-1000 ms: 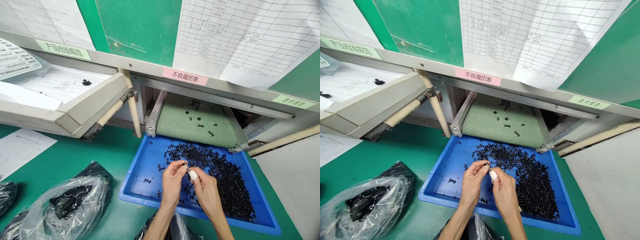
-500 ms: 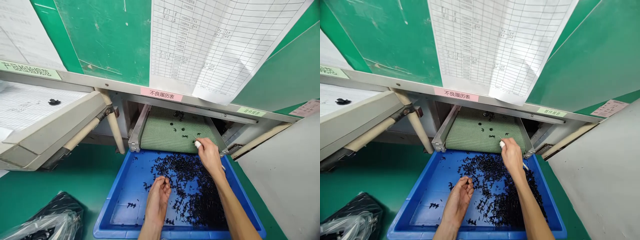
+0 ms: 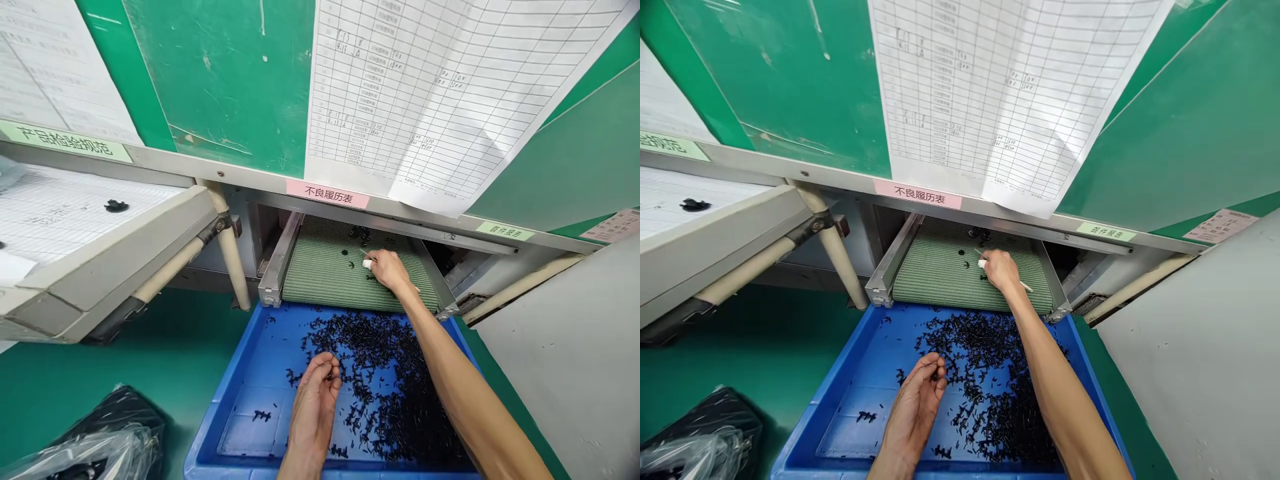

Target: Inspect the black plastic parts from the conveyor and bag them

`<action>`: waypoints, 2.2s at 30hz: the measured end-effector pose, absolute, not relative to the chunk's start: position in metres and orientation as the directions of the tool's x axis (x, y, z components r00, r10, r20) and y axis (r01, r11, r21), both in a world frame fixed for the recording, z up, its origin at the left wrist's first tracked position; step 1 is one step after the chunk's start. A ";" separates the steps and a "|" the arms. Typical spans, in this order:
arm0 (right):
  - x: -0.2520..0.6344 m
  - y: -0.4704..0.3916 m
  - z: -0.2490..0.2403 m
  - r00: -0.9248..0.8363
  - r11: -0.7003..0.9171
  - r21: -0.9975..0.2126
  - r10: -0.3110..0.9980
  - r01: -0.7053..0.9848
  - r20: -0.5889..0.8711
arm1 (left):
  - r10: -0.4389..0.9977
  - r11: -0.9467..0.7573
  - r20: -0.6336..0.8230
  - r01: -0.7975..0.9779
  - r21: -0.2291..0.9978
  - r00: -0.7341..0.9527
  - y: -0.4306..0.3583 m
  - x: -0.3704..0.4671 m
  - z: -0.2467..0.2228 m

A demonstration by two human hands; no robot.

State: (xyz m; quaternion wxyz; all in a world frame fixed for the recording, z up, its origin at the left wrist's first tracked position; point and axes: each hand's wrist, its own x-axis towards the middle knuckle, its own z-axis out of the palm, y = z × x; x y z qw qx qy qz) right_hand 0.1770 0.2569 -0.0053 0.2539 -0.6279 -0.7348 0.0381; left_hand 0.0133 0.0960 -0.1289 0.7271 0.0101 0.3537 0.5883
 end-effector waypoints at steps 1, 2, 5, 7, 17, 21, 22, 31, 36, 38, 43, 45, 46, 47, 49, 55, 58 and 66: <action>0.176 0.255 -0.004 -0.090 0.216 -0.398 0.946 0.891 0.312 | 0.863 0.301 -0.502 -0.854 0.425 0.054 0.096 0.013 -0.128; 0.175 0.249 -0.003 -0.101 0.226 -0.422 0.949 0.878 0.300 | 0.866 0.294 -0.498 -0.860 0.418 0.054 0.095 0.014 -0.126; 0.166 0.211 -0.011 -0.170 0.270 -0.533 0.958 0.802 0.229 | 0.891 0.278 -0.448 -0.874 0.400 0.078 0.093 0.016 -0.120; 0.158 0.178 -0.024 -0.237 0.244 -0.704 0.965 0.667 0.110 | 0.909 0.271 -0.403 -0.882 0.386 0.103 0.091 0.017 -0.117; 0.137 0.113 -0.072 -0.308 0.216 -0.883 0.948 0.418 0.086 | 0.924 0.297 -0.350 -0.864 0.407 0.153 0.086 0.018 -0.118; 0.143 0.112 -0.065 -0.354 0.314 -0.808 0.925 0.498 0.141 | 0.929 0.316 -0.325 -0.835 0.451 0.176 0.087 0.018 -0.120; 0.144 0.111 -0.064 -0.361 0.327 -0.790 0.921 0.519 0.145 | 0.929 0.317 -0.326 -0.829 0.460 0.174 0.087 0.018 -0.120; 0.148 0.090 -0.071 -0.383 0.449 -0.580 0.892 0.680 0.241 | 0.925 0.342 -0.321 -0.808 0.480 0.202 0.086 0.019 -0.123; 0.157 0.076 -0.065 -0.392 0.407 -0.528 0.908 0.746 0.146 | 0.925 0.317 -0.353 -0.800 0.510 0.141 0.086 0.018 -0.122; 0.161 0.073 -0.066 -0.356 0.362 -0.478 0.928 0.800 0.108 | 0.926 0.306 -0.362 -0.782 0.543 0.111 0.086 0.018 -0.121; 0.161 0.069 -0.070 -0.294 0.292 -0.308 0.955 0.905 0.039 | 0.936 0.281 -0.348 -0.730 0.624 0.063 0.083 0.019 -0.120; 0.158 0.069 -0.071 -0.330 0.340 -0.238 0.941 0.910 0.080 | 0.939 0.287 -0.335 -0.718 0.634 0.079 0.083 0.019 -0.120; 0.156 0.069 -0.072 -0.345 0.362 -0.203 0.932 0.910 0.112 | 0.940 0.292 -0.330 -0.709 0.642 0.088 0.083 0.019 -0.120; 0.155 0.069 -0.074 -0.354 0.376 -0.169 0.924 0.911 0.145 | 0.940 0.296 -0.328 -0.699 0.651 0.093 0.082 0.019 -0.120; 0.153 0.070 -0.077 -0.362 0.388 -0.111 0.910 0.915 0.202 | 0.941 0.292 -0.328 -0.679 0.673 0.079 0.082 0.019 -0.121; 0.148 0.071 -0.088 -0.342 0.357 -0.006 0.898 0.934 0.276 | 0.952 0.233 -0.307 -0.653 0.721 0.001 0.083 0.022 -0.122; 0.141 0.068 -0.095 -0.304 0.318 0.007 0.900 0.948 0.312 | 0.953 0.215 -0.302 -0.661 0.719 -0.018 0.083 0.023 -0.123; 0.130 0.063 -0.093 -0.192 0.260 -0.229 0.941 0.938 0.280 | 0.970 0.132 -0.226 -0.601 0.788 -0.084 0.082 0.023 -0.126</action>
